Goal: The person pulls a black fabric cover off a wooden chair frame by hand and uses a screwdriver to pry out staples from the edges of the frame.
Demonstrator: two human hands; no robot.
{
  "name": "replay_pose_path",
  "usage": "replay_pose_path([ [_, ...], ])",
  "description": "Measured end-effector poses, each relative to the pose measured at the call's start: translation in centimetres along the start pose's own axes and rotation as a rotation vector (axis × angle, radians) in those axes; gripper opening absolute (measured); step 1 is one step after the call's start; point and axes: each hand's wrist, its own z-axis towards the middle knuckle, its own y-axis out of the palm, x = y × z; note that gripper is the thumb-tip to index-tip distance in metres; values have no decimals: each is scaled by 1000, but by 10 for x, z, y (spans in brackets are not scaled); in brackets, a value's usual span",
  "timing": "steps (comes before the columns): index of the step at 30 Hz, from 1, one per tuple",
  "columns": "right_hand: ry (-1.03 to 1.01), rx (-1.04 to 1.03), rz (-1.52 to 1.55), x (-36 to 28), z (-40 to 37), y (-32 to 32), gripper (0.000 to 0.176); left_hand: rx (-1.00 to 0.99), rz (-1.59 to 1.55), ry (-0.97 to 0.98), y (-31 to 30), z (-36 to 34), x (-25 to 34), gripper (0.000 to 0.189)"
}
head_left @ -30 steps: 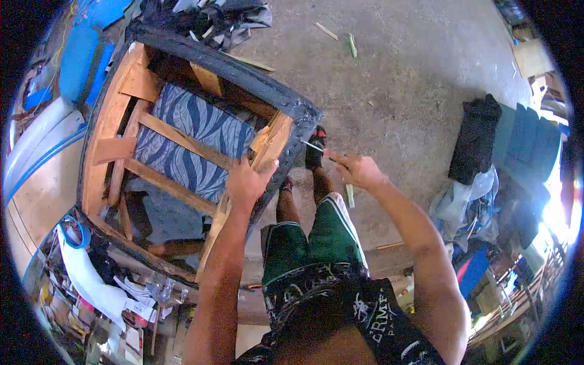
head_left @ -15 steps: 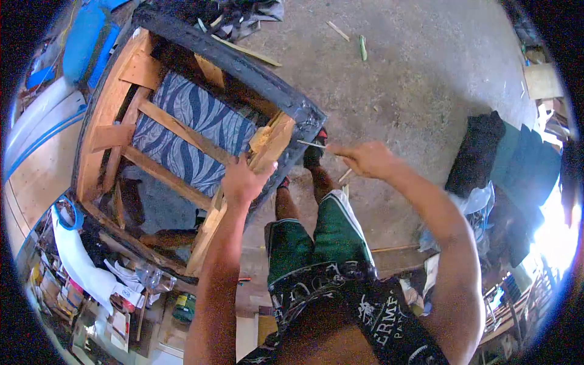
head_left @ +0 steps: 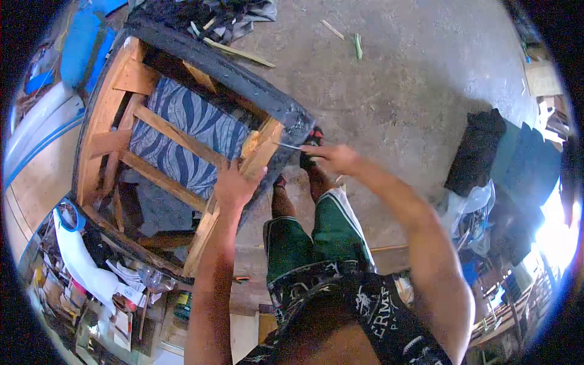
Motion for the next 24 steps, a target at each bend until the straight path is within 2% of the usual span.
replay_pose_path([
  [2,-22,87,91,-1,22,3,48,7,-3,-9,3,7,4,82],
  [4,175,-194,5,-1,-1,-15,47,-56,8,-1,-1,-3,-10,82],
  [6,162,-207,0,1,-28,-20,45,-125,15,-56,3,5,-6,81],
  [9,52,53,105,-16,-49,-31,52,-108,-38,-51,-3,4,-5,78],
  [10,54,56,106,-28,-47,-34,52,-108,-37,-48,-3,2,-5,78],
  [12,401,-126,94,-41,-41,-43,50,-63,-38,-33,0,3,-6,76],
  [13,402,-124,93,-40,-42,-42,50,-62,-39,-31,0,4,-6,76],
  [15,408,-101,198,-39,-43,-38,46,-112,-32,-23,-1,4,-7,91],
  [24,440,32,274,-48,-68,-22,45,-110,-43,-33,-3,4,-6,92],
])
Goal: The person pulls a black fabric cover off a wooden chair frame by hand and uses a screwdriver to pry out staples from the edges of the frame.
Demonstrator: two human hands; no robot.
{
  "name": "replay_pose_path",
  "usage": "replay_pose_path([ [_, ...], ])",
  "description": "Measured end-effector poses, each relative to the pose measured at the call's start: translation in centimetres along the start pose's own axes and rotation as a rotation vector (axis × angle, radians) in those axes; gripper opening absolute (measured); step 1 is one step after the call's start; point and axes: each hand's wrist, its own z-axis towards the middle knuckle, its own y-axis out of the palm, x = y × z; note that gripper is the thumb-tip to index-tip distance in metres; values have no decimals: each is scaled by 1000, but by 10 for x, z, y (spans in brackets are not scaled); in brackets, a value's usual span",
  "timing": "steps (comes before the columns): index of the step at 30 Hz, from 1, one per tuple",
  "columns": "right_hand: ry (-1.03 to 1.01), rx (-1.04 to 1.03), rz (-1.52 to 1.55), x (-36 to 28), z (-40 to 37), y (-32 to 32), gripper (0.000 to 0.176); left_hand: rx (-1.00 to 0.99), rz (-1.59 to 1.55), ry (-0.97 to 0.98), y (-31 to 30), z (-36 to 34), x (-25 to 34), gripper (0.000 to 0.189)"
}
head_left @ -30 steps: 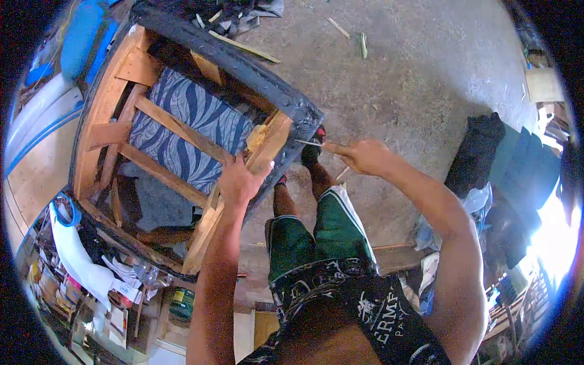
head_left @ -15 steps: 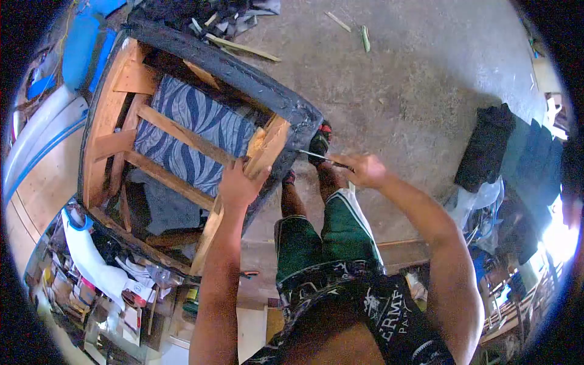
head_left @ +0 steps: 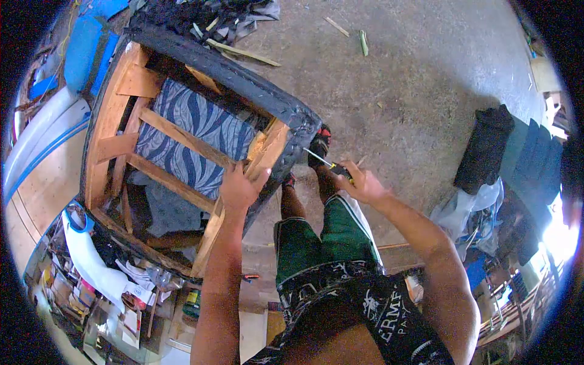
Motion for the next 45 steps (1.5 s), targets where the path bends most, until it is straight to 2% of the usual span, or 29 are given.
replay_pose_path([
  [1,2,1,-1,-2,1,2,45,-1,-1,2,0,0,1,92],
  [3,170,-115,-1,-9,7,8,46,-38,-7,-39,-1,0,2,91],
  [4,168,-116,0,-9,6,12,46,-37,-5,-40,1,0,-1,91],
  [6,52,27,149,-3,5,27,48,70,40,31,9,-1,-7,87],
  [7,53,25,147,2,7,36,48,69,37,29,8,0,-5,87],
  [9,179,-18,88,11,10,59,48,12,23,-39,5,0,-1,81],
  [12,121,54,63,21,19,72,49,69,4,39,7,2,-5,79],
  [16,132,22,128,22,12,56,49,71,36,-8,9,-2,-4,78],
  [21,127,-75,-33,34,33,40,50,14,23,-47,3,-1,-2,84],
  [23,0,-4,-57,47,36,42,49,44,14,-21,7,2,-6,85],
  [26,-83,5,-47,27,16,13,48,36,3,-26,3,-2,-4,84],
  [30,-80,-67,-45,9,23,-14,47,28,-26,-26,0,-4,-1,81],
  [32,10,-182,-299,-10,30,-28,47,8,-50,-27,-7,-4,3,80],
  [33,10,-183,-299,-9,30,-28,47,-17,-74,-27,-9,-5,4,78],
  [35,-151,-70,-333,-4,29,-31,46,-11,-80,-21,-7,-5,2,76],
  [39,-156,-80,-350,-21,26,-43,44,-60,-188,11,-7,-4,-11,71],
  [43,-90,-134,-386,-21,26,-47,43,-2,-349,75,-6,-10,-43,70],
  [45,-56,-166,-408,-25,28,-49,43,-189,-253,60,3,-14,-73,70],
])
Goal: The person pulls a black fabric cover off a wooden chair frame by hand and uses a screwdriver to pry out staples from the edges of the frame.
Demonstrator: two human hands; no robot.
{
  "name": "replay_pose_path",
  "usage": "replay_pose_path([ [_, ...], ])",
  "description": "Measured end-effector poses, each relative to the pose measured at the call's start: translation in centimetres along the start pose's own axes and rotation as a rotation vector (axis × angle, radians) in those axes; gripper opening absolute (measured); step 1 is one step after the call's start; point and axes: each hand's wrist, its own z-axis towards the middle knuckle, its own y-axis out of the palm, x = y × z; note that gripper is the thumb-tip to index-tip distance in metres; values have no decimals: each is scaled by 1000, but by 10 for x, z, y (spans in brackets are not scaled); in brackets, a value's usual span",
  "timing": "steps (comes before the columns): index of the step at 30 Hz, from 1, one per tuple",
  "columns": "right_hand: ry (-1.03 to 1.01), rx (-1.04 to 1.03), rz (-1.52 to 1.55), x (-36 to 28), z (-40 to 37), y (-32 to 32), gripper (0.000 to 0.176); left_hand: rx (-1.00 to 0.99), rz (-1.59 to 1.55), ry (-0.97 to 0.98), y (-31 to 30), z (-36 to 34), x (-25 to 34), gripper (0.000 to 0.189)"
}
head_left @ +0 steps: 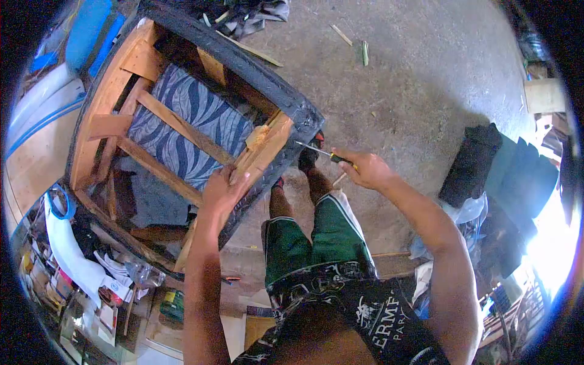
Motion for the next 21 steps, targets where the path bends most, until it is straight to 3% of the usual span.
replay_pose_path([
  [4,-6,-5,64,-7,-1,-8,41,-136,92,-185,-25,-29,-9,69],
  [10,7,-156,-183,-33,3,-45,44,9,-74,-162,-29,-62,-16,64],
  [12,8,-186,-228,-26,9,-45,46,139,129,-195,-24,-65,-2,58],
  [15,-23,-130,-56,-9,14,-29,46,173,179,-231,-23,-62,4,53],
  [17,98,-168,212,-12,10,-26,44,173,195,-227,-22,-62,3,53],
  [18,97,-165,208,-17,10,-31,44,182,213,-227,-22,-61,3,53],
  [20,27,-174,-124,-27,10,-40,42,175,207,-213,-22,-59,0,54],
  [21,29,-178,-121,-34,10,-48,42,162,206,-197,-22,-60,-1,54],
])
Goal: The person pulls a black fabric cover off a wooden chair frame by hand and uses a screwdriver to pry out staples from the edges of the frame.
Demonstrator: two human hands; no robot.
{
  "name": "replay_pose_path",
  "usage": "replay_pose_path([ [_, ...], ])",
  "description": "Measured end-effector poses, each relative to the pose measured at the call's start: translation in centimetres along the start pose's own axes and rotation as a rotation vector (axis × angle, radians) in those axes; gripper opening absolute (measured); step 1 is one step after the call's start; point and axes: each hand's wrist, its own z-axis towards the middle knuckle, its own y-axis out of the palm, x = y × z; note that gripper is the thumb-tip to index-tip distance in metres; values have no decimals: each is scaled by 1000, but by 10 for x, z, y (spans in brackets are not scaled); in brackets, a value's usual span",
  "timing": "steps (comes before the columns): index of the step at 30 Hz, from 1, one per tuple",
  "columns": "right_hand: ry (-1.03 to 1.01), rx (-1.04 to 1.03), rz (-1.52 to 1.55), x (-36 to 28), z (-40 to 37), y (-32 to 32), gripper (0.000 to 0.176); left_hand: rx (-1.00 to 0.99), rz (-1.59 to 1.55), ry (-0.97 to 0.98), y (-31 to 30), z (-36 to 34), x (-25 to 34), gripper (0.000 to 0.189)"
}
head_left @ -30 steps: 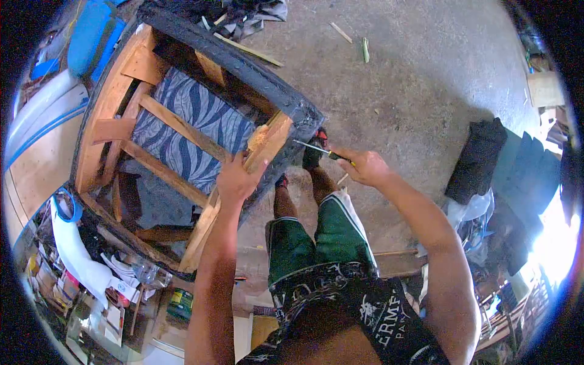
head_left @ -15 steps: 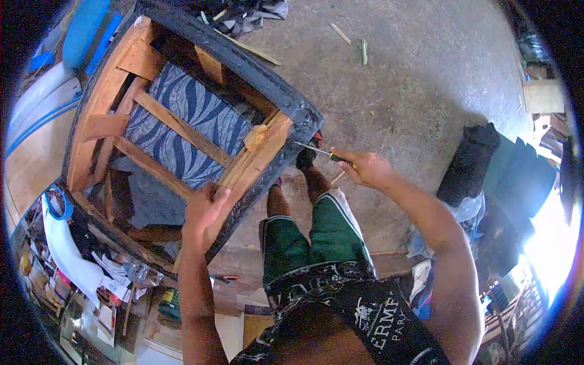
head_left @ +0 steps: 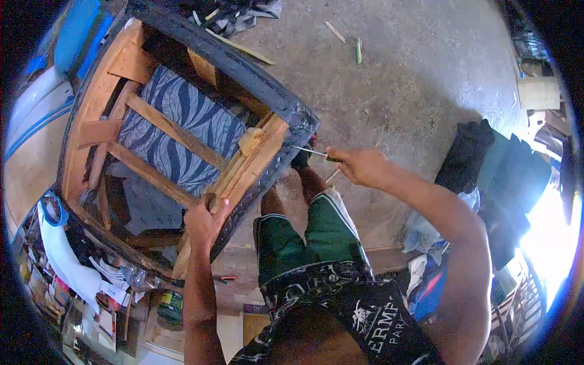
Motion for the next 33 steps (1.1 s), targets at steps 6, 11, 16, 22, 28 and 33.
replay_pose_path([
  [6,35,-116,-82,-16,8,-16,45,17,46,54,17,-2,-8,56],
  [11,-122,355,355,44,24,94,41,40,83,77,18,0,-7,55],
  [16,-46,215,360,61,43,101,41,35,107,95,10,-6,-3,52],
  [22,45,218,343,54,42,113,43,96,150,82,16,-3,1,50],
  [28,-218,414,377,86,78,151,43,160,138,126,15,-5,0,51],
  [33,53,313,615,27,38,135,45,169,109,100,17,-9,-2,51],
])
